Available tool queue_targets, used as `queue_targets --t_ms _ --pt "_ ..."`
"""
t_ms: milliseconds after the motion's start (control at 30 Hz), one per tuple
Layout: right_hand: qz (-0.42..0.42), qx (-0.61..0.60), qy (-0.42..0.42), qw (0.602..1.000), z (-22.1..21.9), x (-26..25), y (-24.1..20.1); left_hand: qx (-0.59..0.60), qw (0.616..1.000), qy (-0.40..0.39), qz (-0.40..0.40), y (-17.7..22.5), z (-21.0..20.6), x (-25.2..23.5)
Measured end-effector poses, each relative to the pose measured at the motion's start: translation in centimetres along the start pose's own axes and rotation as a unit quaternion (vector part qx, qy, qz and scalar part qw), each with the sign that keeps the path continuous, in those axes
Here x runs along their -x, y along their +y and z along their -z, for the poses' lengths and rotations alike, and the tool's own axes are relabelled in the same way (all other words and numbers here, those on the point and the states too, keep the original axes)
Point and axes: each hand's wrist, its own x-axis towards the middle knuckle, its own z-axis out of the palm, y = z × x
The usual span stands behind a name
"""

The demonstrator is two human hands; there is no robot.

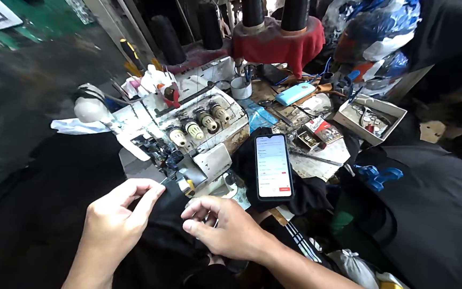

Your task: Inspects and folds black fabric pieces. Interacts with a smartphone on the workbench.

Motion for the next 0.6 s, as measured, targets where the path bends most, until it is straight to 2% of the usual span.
queue_targets --t_ms 300,467,533,600 --pt "-0.032 0.025 0.001 0.999 0.9 0.4 0.7 -0.071 0.997 0.011 -0.03 0.5 0.0 0.0" --pt "0.109 0.049 0.154 0.981 0.3 -0.1 -2.4 0.003 0.999 -0.011 -0.044 1.1 0.6 0.2" --pt "0.111 0.06 0.126 0.984 0.5 -1.6 -3.9 0.042 0.997 -0.019 -0.058 1.8 1.0 0.3" --pt "0.077 0.027 0.046 0.996 0.7 -3.2 -4.1 0.07 0.995 -0.016 -0.07 2.6 1.6 0.3"
